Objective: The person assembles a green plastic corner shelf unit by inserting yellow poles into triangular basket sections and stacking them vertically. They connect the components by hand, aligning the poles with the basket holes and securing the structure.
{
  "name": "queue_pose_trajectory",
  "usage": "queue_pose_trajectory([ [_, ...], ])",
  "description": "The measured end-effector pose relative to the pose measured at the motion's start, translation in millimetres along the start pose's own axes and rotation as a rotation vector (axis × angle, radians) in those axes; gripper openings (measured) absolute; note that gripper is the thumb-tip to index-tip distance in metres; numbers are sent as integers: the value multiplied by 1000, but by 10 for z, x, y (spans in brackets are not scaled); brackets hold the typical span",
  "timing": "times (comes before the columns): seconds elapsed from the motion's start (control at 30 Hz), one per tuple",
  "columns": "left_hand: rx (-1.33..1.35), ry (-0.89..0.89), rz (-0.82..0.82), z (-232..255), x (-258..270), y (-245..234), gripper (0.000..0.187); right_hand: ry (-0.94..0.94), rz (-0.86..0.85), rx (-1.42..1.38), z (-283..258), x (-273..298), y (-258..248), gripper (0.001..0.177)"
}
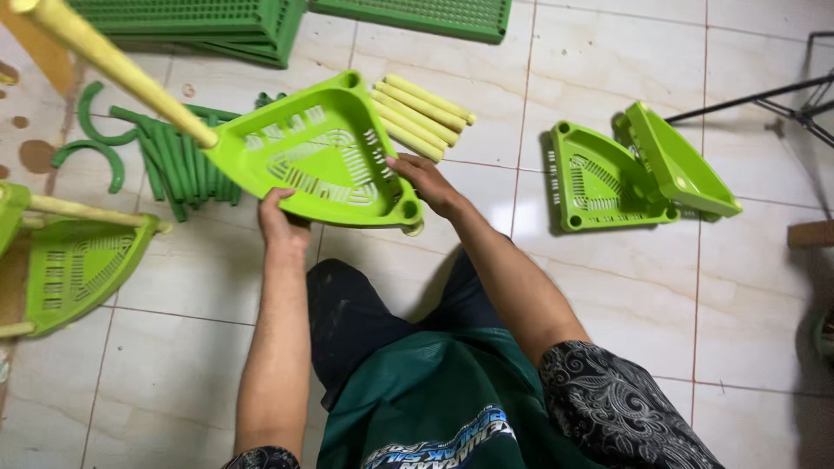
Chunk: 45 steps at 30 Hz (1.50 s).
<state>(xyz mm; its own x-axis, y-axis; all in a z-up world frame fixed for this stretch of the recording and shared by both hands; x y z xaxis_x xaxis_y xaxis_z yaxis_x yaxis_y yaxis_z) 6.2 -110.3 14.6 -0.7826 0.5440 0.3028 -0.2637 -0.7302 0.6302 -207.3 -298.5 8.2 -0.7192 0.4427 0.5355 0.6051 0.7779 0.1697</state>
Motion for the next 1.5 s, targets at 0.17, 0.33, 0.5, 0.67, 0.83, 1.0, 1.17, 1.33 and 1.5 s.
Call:
queue_pose_trajectory([
  [0.17, -31, 22, 139, -9, -19, -630, 58, 39, 246, 351, 377, -555, -318, 93],
  [0.33, -117, 55, 217, -185, -90, -854, 68, 175, 594, 975, 640, -954, -932, 109],
  [0.5, -168, 4, 260, -517, -322, -1070, 70, 235, 667, 1177, 818, -1444, -1154, 97],
  [0.67, -155, -78, 296, -1070, -594, -1547, 66, 176, 700, 1204, 1062, -1833, -1120, 66],
  [0.83, -106, -175, 416, -1483, -696, -1873, 58, 173, 742, 1270, 1383, -2082, -1235, 52],
  [1.0, -449, -238, 505, -1463, -858, -1823, 62, 205, 777, 1348, 1673, -2231, -1273, 41],
  [1.17, -1348, 27, 325, -1061, -1140, -1402, 123, 249, 680, 1122, 1740, -2323, -1284, 44],
  [1.33, -1919, 762, -91, -912, -1183, -408, 108, 134, 552, 932, 1163, -2388, -1287, 47],
  [1.5, -1457, 722, -537, -943, -1485, 535, 96, -224, 543, 753, 165, -2165, -1035, 50],
])
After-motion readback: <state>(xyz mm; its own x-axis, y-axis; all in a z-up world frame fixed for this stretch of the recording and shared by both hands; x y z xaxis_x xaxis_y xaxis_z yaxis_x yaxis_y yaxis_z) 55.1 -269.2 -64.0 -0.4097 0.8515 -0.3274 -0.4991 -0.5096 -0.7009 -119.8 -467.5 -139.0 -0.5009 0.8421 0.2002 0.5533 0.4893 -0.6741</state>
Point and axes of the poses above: each hand's wrist, its own x-axis away from the middle knuckle, its own y-axis out of the palm, z = x × y, the point moved 6 cm from there along -x, towards the middle knuckle, and after that the axes turned 13 degrees about y, right-handed, at the moved point
